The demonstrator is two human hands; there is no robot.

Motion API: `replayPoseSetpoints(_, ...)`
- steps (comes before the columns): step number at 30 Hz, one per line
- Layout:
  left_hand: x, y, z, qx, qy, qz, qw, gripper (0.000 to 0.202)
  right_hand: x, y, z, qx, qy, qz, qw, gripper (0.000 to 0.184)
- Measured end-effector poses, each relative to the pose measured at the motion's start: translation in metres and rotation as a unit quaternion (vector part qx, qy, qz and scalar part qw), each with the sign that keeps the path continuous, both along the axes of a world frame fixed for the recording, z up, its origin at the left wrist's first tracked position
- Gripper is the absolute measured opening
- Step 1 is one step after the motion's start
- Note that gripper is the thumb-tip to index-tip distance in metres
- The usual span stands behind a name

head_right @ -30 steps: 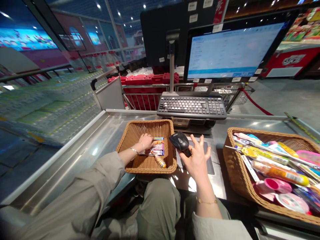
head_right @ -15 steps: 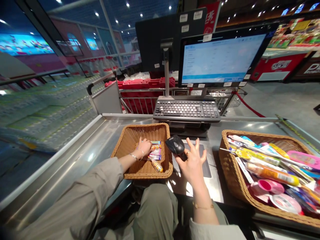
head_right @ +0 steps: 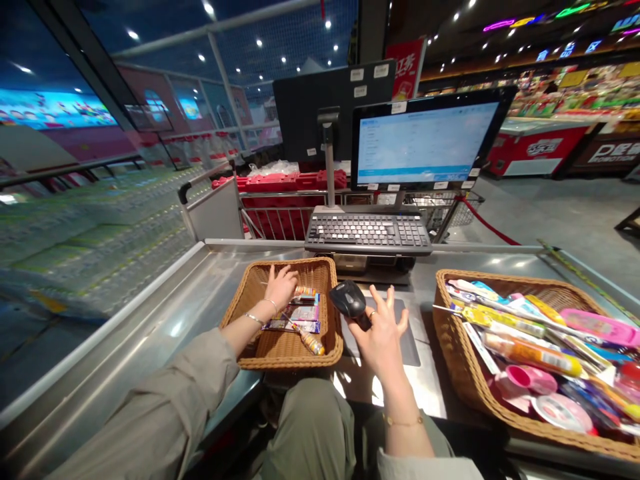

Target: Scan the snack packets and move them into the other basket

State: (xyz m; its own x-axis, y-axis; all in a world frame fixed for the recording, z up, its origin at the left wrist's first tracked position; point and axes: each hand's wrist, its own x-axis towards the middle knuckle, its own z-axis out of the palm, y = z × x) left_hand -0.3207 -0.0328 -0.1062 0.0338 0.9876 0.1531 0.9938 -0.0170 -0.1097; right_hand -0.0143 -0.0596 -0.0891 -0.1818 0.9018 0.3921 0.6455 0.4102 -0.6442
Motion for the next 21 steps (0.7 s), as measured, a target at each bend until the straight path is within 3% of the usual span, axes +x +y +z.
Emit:
replayPoseSetpoints(8, 0.009, -0.016, 0.042, 0.057, 0.019, -0.015, 0.998, 0.012, 0.001, -0.002, -0.001, 0.016, -0.019, 0.006, 1.000, 0.024)
replayPoseSetpoints(21, 0.050, -0.022, 0.087, 0.161, 0.031, -0.065, 0.984, 0.011, 0.009, -0.008, 0.005, 0.073, -0.017, 0.016, 0.997, 0.017)
